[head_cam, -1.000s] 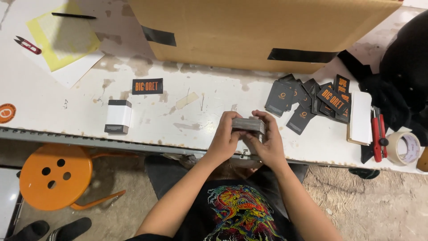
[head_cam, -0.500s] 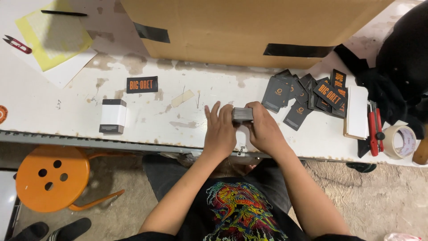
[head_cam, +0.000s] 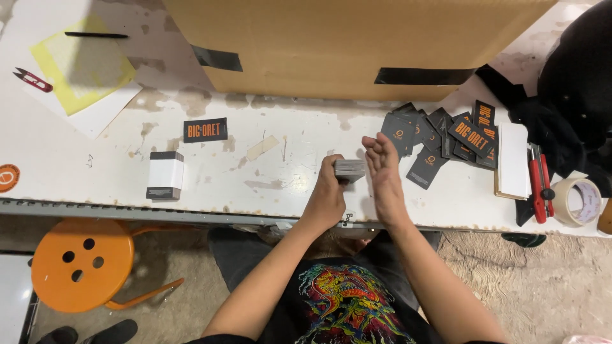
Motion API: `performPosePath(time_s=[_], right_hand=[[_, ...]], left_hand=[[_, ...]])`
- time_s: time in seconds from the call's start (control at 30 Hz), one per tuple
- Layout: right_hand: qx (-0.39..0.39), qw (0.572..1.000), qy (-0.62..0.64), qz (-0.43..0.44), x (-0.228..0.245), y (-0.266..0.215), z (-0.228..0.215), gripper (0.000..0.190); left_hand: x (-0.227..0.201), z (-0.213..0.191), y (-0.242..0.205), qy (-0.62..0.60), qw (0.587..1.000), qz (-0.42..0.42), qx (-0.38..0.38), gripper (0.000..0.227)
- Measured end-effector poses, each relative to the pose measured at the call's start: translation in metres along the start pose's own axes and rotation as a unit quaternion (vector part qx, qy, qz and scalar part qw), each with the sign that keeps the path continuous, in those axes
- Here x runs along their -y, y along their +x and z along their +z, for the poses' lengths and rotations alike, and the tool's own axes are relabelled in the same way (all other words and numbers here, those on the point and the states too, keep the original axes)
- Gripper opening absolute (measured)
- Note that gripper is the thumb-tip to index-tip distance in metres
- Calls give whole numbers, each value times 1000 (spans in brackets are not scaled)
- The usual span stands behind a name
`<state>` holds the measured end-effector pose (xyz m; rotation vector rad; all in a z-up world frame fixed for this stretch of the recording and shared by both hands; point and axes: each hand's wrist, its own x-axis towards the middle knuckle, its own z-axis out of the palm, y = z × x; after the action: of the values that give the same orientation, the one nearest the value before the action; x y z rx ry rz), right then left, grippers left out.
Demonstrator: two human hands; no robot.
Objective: The person gathers small black cards from a table, stacks them, and wraps the stack with white paper and tape. They use a utility knife to cut the tape and press it down to secure the bundle.
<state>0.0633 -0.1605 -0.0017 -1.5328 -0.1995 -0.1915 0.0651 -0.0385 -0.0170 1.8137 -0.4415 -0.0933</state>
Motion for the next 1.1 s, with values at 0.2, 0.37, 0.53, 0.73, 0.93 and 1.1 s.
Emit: performPosePath(time_s=[0.2, 0.37, 0.53, 0.73, 0.93, 1.1], right_hand=[[48, 999, -13, 14, 6, 0, 17, 84], [87, 995, -32, 28, 14, -3, 18, 78], [41, 980, -193, -30, -9, -7, 2, 38], [21, 930, -350, -110, -3, -3, -3, 27], [65, 797, -561, -213, -11, -1, -6, 19], [74, 801, -554, -217, -10, -2, 6, 25]], left_hand=[[-3, 6, -1, 1, 999, 20, -28, 36], [-2, 0, 0, -74, 997, 7, -28, 35], [25, -5, 5, -212, 976, -7, -45, 29], [21, -9, -3, -236, 971, -10, -44, 38], [12, -24, -7, 29, 987, 102, -119, 70], [4, -12, 3, 12, 995, -37, -90, 25]])
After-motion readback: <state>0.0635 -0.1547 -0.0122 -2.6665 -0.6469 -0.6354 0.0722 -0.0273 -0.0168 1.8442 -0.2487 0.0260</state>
